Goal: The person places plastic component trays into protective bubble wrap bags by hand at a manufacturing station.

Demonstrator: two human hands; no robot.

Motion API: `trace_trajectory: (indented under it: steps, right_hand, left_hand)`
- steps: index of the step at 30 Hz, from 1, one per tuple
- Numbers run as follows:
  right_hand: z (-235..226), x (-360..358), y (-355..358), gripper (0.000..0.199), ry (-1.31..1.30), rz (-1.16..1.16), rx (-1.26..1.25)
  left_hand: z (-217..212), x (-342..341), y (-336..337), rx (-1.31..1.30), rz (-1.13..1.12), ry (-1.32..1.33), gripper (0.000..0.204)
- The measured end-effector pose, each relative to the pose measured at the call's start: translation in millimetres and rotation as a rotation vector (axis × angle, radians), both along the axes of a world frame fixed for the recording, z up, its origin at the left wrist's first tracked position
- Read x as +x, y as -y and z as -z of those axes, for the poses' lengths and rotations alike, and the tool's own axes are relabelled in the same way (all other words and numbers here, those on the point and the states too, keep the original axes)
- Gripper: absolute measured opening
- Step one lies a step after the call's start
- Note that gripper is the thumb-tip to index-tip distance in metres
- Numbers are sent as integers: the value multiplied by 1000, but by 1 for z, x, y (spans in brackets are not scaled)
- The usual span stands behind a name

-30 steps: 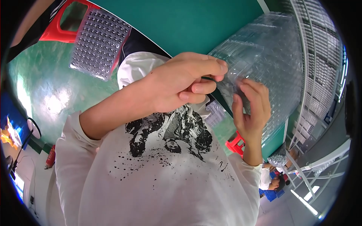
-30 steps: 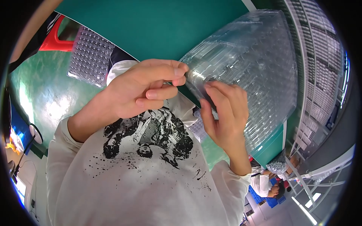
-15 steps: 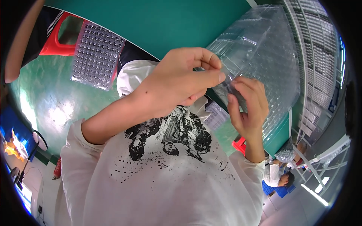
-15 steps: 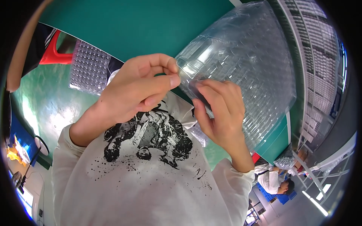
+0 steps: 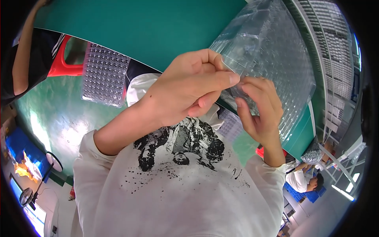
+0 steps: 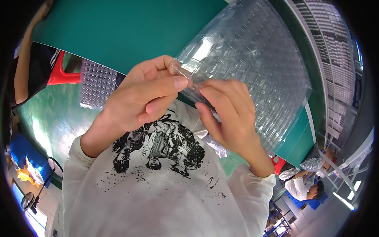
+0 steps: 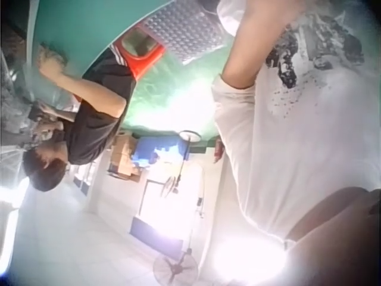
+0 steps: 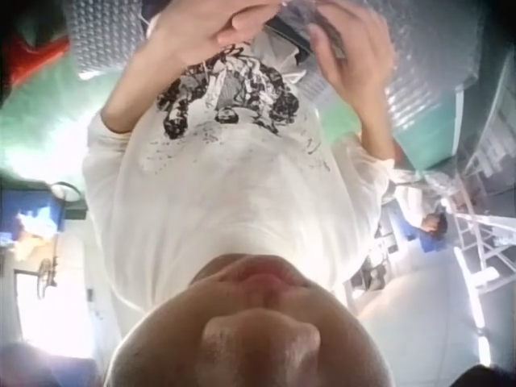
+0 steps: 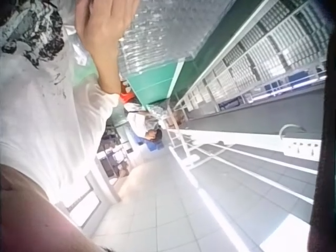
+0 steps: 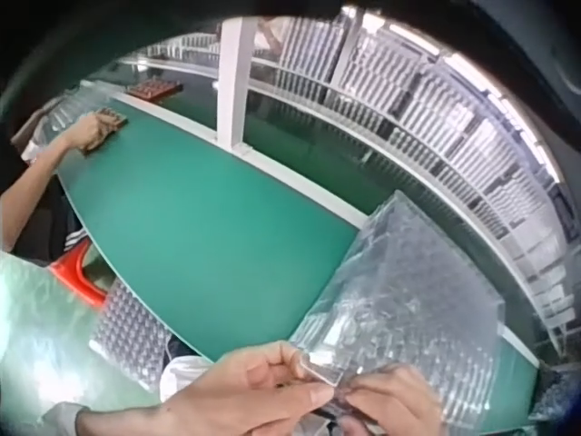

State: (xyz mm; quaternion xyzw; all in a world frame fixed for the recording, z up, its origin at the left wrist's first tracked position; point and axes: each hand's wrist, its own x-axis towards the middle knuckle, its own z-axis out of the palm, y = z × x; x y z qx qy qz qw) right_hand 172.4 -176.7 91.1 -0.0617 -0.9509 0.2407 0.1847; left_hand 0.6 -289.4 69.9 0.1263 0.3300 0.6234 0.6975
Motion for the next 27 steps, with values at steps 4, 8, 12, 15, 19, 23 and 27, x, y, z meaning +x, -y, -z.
trace_trajectory:
  steps: [4,8,12,15,19,23,27]
  right_hand:
    - [0,-1,-2,28,-9,-9,0]
    - [-2,-1,-1,28,-6,-8,1]
    - [-2,-3,-3,28,-53,-10,16]
    - [-4,-2,-4,27,-107,-5,19]
    - [-14,1,-3,28,-49,4,-35]
    - [-15,-1,-5,24,-142,21,-12]
    - [-16,-2,-3,25,-152,24,-15]
  left_hand:
    - [-1,1,-4,-15,24,76,23]
    - [4,2,-3,4,46,59,12]
    - [4,2,-2,-37,66,113,7]
    - [2,4,2,-101,20,165,9]
    - [0,8,5,-124,-37,267,16]
    - [7,16,7,43,30,326,15]
    - [5,23,4,101,1,340,13]
